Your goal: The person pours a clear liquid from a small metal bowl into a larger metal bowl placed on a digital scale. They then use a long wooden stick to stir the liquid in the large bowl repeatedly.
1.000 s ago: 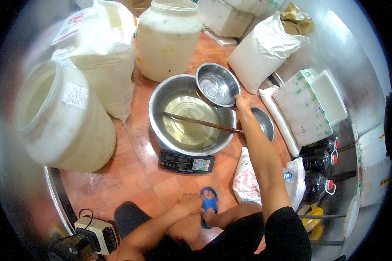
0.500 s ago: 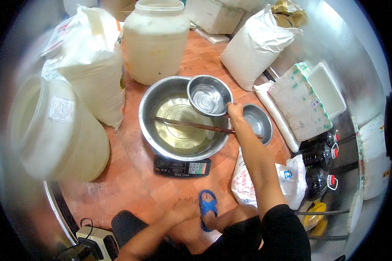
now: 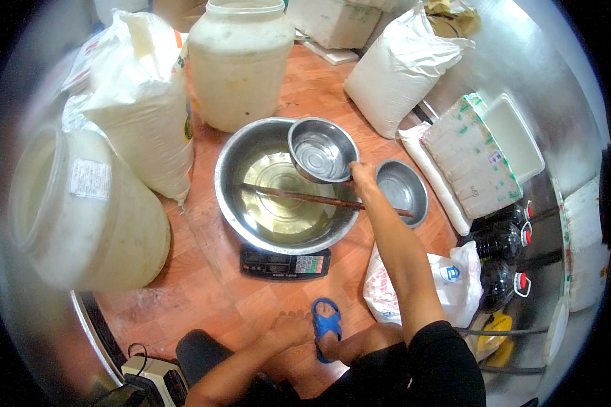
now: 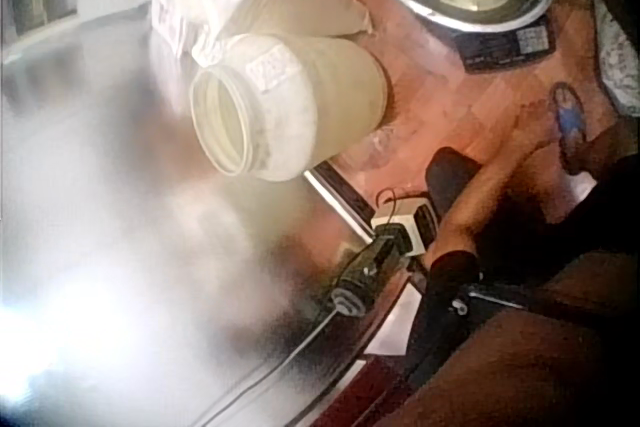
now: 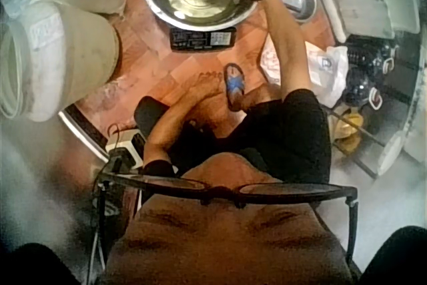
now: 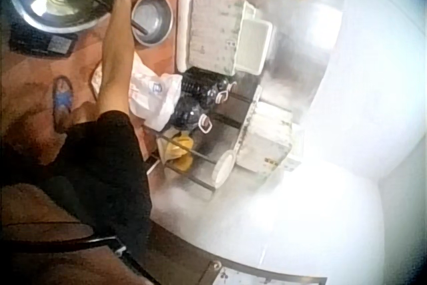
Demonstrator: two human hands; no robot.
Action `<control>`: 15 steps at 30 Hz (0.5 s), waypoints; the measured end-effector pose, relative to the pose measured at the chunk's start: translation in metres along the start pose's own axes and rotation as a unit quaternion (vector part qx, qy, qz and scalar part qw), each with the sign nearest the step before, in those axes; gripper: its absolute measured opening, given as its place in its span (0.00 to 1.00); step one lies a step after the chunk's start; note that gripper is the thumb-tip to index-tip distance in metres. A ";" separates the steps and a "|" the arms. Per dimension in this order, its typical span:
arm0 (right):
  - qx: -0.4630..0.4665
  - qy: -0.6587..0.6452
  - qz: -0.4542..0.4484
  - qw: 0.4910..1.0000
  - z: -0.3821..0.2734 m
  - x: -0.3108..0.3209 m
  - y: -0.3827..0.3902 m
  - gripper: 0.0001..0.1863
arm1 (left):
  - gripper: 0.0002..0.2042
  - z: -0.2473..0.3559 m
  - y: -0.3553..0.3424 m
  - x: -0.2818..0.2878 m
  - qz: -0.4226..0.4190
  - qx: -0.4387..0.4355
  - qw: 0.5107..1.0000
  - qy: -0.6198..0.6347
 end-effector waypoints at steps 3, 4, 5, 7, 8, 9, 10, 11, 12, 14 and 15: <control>0.020 0.023 0.011 0.999 -0.001 0.026 -0.025 0.11 | 0.37 0.009 -0.016 0.001 0.010 -0.022 1.000 -0.013; 0.034 0.037 0.021 0.999 -0.001 0.047 -0.039 0.11 | 0.37 0.016 -0.024 0.005 0.013 -0.033 0.999 -0.017; 0.029 0.022 0.010 0.999 0.003 0.038 -0.035 0.11 | 0.33 0.015 -0.017 0.009 0.047 -0.039 0.998 -0.007; 0.021 -0.005 -0.007 1.000 0.010 0.025 -0.028 0.11 | 0.25 0.013 -0.002 0.018 0.115 -0.054 0.992 0.010; -0.017 0.000 -0.022 1.000 0.015 0.014 -0.022 0.11 | 0.25 0.009 0.000 0.015 0.116 -0.045 0.992 0.008; -0.020 -0.004 -0.029 0.999 0.014 0.005 -0.016 0.11 | 0.25 0.006 0.002 0.013 0.116 -0.037 0.993 0.005; -0.024 -0.007 -0.036 0.999 0.013 -0.003 -0.010 0.11 | 0.26 0.004 0.003 0.011 0.115 -0.030 0.993 0.001; -0.024 -0.010 -0.037 0.999 0.011 -0.004 -0.009 0.12 | 0.26 0.004 0.002 0.011 0.118 -0.030 0.993 0.006; -0.021 -0.013 -0.038 0.999 0.009 -0.005 -0.008 0.11 | 0.26 0.003 0.000 0.011 0.120 -0.031 0.992 0.011; -0.015 -0.019 -0.038 0.999 0.005 -0.004 -0.006 0.11 | 0.26 0.005 0.000 0.012 0.119 -0.036 0.992 0.016; -0.012 -0.019 -0.032 0.999 0.003 -0.001 -0.006 0.11 | 0.27 0.006 0.001 0.014 0.115 -0.041 0.992 0.016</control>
Point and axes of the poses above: each hand's wrist, its own y-axis away from the middle knuckle, its own x-axis out of the back of the hand, z = x × y, the point moved 10 cm from there along -y, towards the middle knuckle, and after that the axes turned 6 degrees about -z, right-handed, at the moved point
